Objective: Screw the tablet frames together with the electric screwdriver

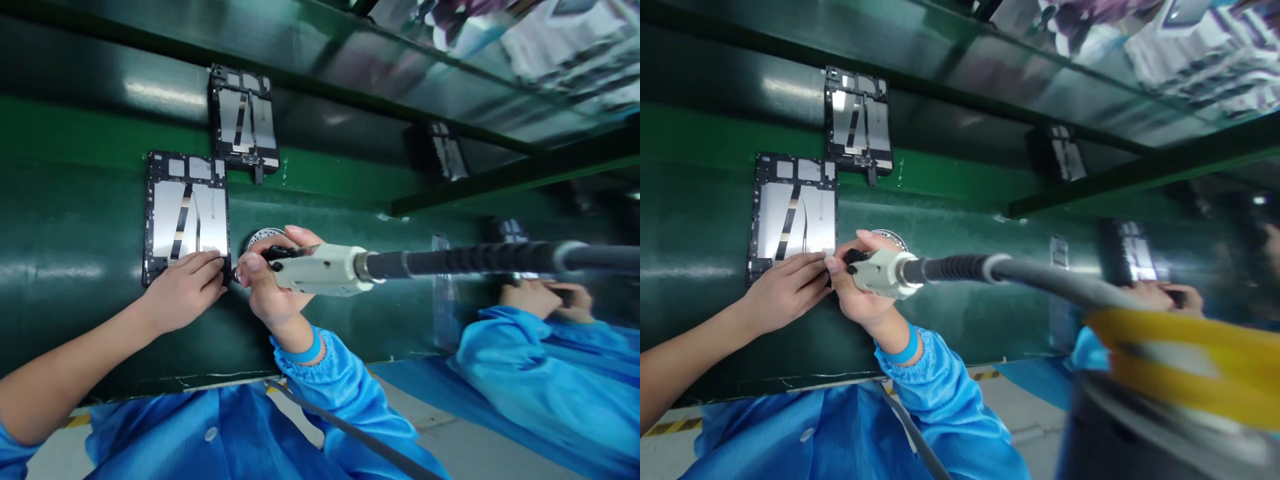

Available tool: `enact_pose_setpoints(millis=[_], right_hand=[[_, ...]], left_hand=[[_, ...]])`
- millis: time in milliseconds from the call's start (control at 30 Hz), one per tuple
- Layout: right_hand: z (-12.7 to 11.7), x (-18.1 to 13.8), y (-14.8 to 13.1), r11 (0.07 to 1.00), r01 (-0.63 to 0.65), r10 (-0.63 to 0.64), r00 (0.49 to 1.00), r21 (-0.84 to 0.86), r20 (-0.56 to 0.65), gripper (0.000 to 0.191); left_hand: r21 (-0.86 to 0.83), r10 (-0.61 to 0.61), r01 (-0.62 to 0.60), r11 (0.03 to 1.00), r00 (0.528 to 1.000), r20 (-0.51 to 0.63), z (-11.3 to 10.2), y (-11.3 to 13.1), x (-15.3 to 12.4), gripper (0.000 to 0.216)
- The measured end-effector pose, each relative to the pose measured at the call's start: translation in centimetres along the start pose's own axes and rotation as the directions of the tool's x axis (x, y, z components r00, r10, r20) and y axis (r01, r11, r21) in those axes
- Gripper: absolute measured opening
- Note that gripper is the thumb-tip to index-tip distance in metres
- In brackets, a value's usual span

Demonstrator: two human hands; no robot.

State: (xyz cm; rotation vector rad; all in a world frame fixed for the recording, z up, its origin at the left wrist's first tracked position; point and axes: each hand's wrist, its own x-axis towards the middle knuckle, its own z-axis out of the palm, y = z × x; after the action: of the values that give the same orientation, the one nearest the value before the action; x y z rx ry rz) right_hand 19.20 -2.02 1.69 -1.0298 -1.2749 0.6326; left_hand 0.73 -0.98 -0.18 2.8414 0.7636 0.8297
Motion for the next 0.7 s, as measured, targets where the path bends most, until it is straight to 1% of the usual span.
enact_pose_setpoints(millis=[67, 100, 133, 200, 267, 333, 400, 433, 467, 500, 533, 600, 633, 667, 700], right_hand=[[0.2, 1.0, -0.7, 0.994, 0.087, -0.086, 0.996, 0.062, -0.029, 0.041], [0.2, 1.7, -1.0, 0.993, 0.1, -0.095, 0.993, 0.071, -0.069, 0.04], [0.0, 2.5, -1.2, 0.994, 0.093, -0.085, 0.988, 0.058, -0.129, 0.04], [-0.6, 4.1, -1.2, 0.996, 0.087, -0.083, 0.958, 0.002, -0.274, 0.04], [-1.4, 5.6, -0.5, 0.994, 0.104, -0.112, 0.925, -0.041, -0.362, 0.042], [-1.9, 6.6, 0.6, 0.992, 0.115, -0.129, 0.911, -0.059, -0.391, 0.042], [-2.1, 7.1, 1.6, 0.993, 0.1, -0.118, 0.909, -0.066, -0.4, 0.041], [-2.0, 7.2, 2.0, 0.993, 0.097, -0.115, 0.908, -0.065, -0.403, 0.041], [-1.9, 7.2, 2.4, 0.993, 0.101, -0.116, 0.907, -0.059, -0.404, 0.041], [-1.8, 7.2, 2.7, 0.993, 0.109, -0.118, 0.908, -0.047, -0.402, 0.041], [-1.7, 7.1, 3.0, 0.992, 0.121, -0.124, 0.909, -0.033, -0.398, 0.04], [-1.5, 7.0, 3.4, 0.991, 0.133, -0.128, 0.915, -0.015, -0.383, 0.038], [-1.5, 6.9, 3.6, 0.991, 0.133, -0.129, 0.917, -0.014, -0.376, 0.038], [-1.5, 6.8, 3.7, 0.991, 0.131, -0.128, 0.92, -0.019, -0.369, 0.037], [-1.5, 6.8, 3.9, 0.991, 0.128, -0.129, 0.923, -0.028, -0.362, 0.037]], left_hand=[[0.034, 0.025, -0.025, 0.999, 1.0, -0.005, -0.1, -0.1, 0.1, 0.019], [0.048, 0.033, -0.033, 0.998, 0.999, -0.007, -0.1, -0.1, 0.1, 0.018], [0.058, 0.044, -0.043, 0.997, 0.999, -0.011, -0.1, 0.0, 0.2, 0.016], [0.079, 0.071, -0.069, 0.995, 0.997, -0.026, -0.3, 0.3, 0.5, 0.015], [0.108, 0.104, -0.1, 0.989, 0.994, -0.035, -0.8, 0.4, 0.7, 0.015], [0.133, 0.125, -0.117, 0.984, 0.991, -0.053, -1.8, 0.1, 1.0, 0.013], [0.137, 0.104, -0.087, 0.987, 0.987, -0.119, -2.9, -1.0, 1.0, 0.008], [0.126, 0.062, -0.039, 0.991, 0.981, -0.181, -3.4, -1.8, 1.0, 0.008], [0.104, -0.009, 0.035, 0.994, 0.969, -0.246, -3.8, -2.8, 0.8, 0.01], [0.071, -0.104, 0.132, 0.989, 0.947, -0.304, -4.1, -3.9, 0.7, 0.011], [0.027, -0.218, 0.242, 0.97, 0.912, -0.347, -4.3, -4.9, 0.5, 0.012], [-0.075, -0.435, 0.44, 0.895, 0.821, -0.37, -4.1, -6.7, 0.2, 0.018], [-0.121, -0.514, 0.507, 0.853, 0.778, -0.361, -3.9, -7.4, 0.1, 0.022], [-0.161, -0.569, 0.55, 0.819, 0.745, -0.349, -3.6, -7.8, -0.1, 0.025], [-0.191, -0.603, 0.575, 0.796, 0.723, -0.337, -3.4, -8.1, -0.2, 0.028]])
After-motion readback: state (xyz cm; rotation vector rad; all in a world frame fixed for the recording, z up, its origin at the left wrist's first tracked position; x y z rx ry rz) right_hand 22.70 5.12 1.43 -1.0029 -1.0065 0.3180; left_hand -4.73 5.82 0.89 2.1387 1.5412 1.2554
